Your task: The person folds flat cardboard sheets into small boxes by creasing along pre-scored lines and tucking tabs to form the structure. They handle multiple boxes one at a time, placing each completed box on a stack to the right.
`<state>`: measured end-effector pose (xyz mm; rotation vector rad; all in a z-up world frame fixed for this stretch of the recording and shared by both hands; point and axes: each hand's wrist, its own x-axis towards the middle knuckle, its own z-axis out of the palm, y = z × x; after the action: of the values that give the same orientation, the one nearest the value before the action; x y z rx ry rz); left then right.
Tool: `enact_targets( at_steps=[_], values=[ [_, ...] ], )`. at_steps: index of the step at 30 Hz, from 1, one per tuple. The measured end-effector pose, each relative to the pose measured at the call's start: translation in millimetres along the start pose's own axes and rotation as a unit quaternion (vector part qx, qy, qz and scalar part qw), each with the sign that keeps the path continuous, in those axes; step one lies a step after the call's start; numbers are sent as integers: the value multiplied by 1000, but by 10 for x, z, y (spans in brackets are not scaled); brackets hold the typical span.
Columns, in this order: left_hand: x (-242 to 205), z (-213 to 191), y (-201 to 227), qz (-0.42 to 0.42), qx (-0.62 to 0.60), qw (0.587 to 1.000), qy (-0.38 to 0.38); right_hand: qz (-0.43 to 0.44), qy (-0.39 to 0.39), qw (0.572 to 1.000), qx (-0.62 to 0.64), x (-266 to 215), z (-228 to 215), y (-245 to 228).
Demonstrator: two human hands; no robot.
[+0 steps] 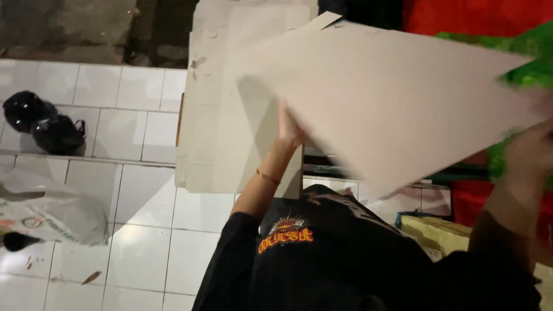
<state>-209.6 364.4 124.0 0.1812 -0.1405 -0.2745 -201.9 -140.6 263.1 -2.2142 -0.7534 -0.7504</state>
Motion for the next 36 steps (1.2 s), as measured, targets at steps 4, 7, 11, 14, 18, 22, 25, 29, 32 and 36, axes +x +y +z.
enact_targets(
  at_steps=[4,7,11,14,18,22,25,29,32,36],
  values=[
    [215,-82,-51,-49,-61,997,26,-69,-55,993,-72,221,205,-1544],
    [247,163,-10,-70,59,978,187,26,-105,993,-49,-121,307,-1724],
    [-359,-1273,61,-56,151,942,294,43,-146,986,-70,-629,528,-1664],
    [-731,-187,198,-16,405,872,273,79,-187,976,-75,-954,694,-1591],
    [-884,1313,-64,44,767,639,40,108,-214,964,-111,-1002,946,-1450],
    [-1004,1781,-634,-60,828,547,-111,132,-215,963,-100,-859,1393,-1030],
    [-931,1481,-1147,-43,859,471,-194,107,-289,944,-117,-785,1671,-753],
    [-737,471,-1370,-81,964,229,-105,78,-307,940,-124,-715,1842,-596],
    [-743,-200,-1371,4,973,226,-55,96,-340,928,-118,-665,1920,-648],
    [-698,-322,-1288,12,982,163,-100,-45,-303,949,-69,-801,2055,-889]
  ],
)
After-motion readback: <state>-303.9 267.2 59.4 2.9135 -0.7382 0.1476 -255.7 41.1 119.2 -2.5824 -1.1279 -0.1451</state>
